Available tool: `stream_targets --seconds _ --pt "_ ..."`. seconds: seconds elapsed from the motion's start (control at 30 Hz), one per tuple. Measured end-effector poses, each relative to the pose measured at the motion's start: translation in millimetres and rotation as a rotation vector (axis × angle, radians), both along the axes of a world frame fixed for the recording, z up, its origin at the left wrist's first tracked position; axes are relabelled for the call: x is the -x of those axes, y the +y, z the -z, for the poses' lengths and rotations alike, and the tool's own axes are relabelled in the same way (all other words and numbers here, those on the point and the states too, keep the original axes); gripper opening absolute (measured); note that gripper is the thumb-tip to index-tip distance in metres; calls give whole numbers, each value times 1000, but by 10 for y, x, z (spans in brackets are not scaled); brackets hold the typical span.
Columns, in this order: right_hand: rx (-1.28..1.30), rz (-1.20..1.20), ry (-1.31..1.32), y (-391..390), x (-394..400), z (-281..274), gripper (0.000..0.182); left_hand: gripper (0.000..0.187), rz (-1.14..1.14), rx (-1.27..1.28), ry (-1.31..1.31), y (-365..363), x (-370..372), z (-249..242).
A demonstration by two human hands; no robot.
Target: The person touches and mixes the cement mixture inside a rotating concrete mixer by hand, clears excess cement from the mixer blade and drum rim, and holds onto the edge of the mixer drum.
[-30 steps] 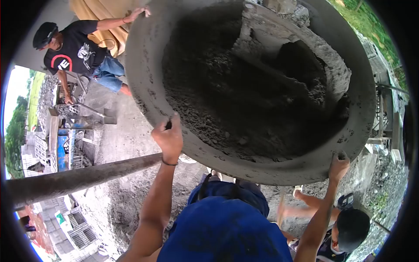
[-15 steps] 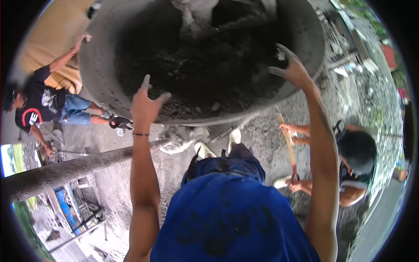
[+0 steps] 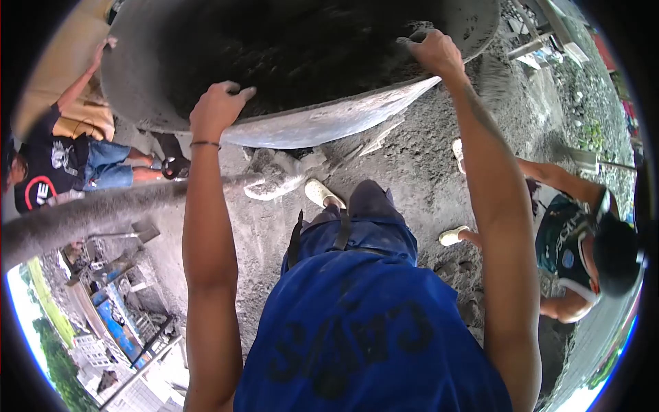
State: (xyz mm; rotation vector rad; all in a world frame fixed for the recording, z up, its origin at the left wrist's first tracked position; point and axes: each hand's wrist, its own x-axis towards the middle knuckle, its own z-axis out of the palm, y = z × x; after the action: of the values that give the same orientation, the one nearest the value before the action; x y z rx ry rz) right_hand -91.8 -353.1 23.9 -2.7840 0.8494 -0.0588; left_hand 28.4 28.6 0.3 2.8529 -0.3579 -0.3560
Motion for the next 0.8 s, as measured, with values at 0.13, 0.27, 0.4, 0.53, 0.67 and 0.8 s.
stream_targets --seconds 0.13,0.27,0.4,0.53,0.67,0.8 --pt "-16 -38 -88 -108 -30 184 48 43 -129 111 -158 -13 132 -62" --pt "-78 17 -42 -73 14 94 47 36 -309 301 -523 -4 218 -15" --pt "-55 90 -319 -194 -41 264 44 36 -361 325 -657 -5 175 40" --pt "-45 49 -473 -274 -31 349 48 35 -407 239 -695 -26 218 33" --pt "-167 150 -468 108 142 7 32 36 -508 123 -651 -76 214 -7" --pt "-72 -24 -453 222 123 113 29 37 -371 154 -608 -21 96 19"
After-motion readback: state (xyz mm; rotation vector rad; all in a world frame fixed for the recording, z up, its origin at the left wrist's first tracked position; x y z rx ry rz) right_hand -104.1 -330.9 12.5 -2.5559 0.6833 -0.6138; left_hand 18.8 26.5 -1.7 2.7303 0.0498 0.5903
